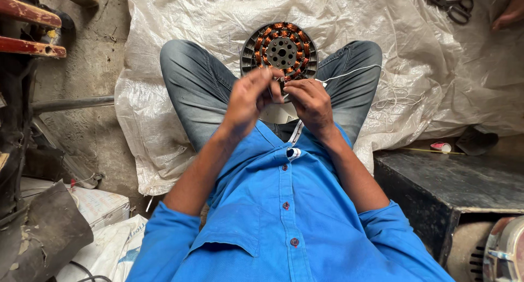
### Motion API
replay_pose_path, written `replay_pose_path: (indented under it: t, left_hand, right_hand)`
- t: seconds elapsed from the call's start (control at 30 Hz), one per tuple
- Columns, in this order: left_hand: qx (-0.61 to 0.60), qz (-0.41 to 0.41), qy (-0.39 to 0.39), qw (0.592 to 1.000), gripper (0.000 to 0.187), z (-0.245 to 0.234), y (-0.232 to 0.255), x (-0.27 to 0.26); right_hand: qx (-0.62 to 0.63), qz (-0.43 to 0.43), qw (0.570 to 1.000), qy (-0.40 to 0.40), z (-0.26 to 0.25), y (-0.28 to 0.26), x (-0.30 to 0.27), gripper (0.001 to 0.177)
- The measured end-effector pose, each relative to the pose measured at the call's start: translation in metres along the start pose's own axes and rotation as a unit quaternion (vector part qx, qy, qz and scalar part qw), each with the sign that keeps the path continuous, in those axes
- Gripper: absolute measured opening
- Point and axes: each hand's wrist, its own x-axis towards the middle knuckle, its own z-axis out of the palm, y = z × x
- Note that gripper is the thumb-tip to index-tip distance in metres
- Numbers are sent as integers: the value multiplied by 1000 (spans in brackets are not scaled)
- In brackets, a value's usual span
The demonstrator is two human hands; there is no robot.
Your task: The person sits cross-legged on the floor and ties white string around the copper windings of a motor stator resting on their lap. They repeatedly wrap and knot the string to secure the windings in place.
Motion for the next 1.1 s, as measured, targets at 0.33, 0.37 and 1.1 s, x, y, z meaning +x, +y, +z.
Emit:
replay_pose_path:
  t: [0.33,0.37,1.1]
  left_hand:
    - [688,312,30,654,22,-37,46,97]
    - [703,328,62,628,19,-37,44,97]
    - [662,363,75,652,21,-29,-26,25]
  right_hand:
    - [151,133,978,56,9,10,-14,14]
    - [174,142,972,61,10,12,-12,14]
    - [141,101,985,20,7,10,-7,16]
